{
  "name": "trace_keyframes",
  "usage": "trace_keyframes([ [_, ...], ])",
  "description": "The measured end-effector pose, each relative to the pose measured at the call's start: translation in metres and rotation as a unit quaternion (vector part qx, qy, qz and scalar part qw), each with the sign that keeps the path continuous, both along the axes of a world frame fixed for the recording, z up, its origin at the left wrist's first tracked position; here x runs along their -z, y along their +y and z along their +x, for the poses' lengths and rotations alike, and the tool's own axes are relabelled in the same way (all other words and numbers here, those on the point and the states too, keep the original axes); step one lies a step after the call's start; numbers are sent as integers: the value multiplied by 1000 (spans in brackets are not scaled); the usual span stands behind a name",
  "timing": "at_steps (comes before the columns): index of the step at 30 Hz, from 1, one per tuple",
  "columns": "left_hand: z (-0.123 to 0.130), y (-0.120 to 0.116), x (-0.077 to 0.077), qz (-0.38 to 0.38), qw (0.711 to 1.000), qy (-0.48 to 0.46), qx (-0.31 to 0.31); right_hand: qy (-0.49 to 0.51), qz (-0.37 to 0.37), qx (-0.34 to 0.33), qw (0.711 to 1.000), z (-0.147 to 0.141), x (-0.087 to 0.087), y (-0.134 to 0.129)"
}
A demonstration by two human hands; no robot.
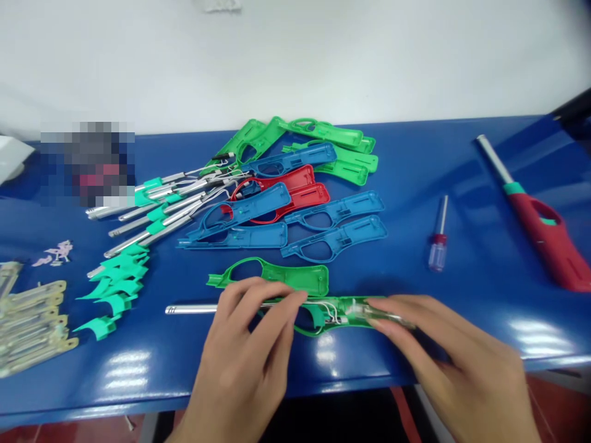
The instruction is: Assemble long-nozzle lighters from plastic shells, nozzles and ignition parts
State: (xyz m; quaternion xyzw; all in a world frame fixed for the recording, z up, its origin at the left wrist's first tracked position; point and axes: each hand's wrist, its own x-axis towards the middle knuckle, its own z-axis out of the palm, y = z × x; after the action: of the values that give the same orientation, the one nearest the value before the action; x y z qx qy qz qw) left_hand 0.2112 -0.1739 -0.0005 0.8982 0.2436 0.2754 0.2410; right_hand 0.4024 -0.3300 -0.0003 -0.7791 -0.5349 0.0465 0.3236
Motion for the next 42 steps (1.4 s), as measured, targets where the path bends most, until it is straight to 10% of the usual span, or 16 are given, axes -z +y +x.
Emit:
trace_keyframes([
  [11,42,23,-36,145,946,215,195,13,39,76,996,-6,6,2],
  [42,59,11,-52,337,822,359,286,57,100,103,988,-13,16,8],
])
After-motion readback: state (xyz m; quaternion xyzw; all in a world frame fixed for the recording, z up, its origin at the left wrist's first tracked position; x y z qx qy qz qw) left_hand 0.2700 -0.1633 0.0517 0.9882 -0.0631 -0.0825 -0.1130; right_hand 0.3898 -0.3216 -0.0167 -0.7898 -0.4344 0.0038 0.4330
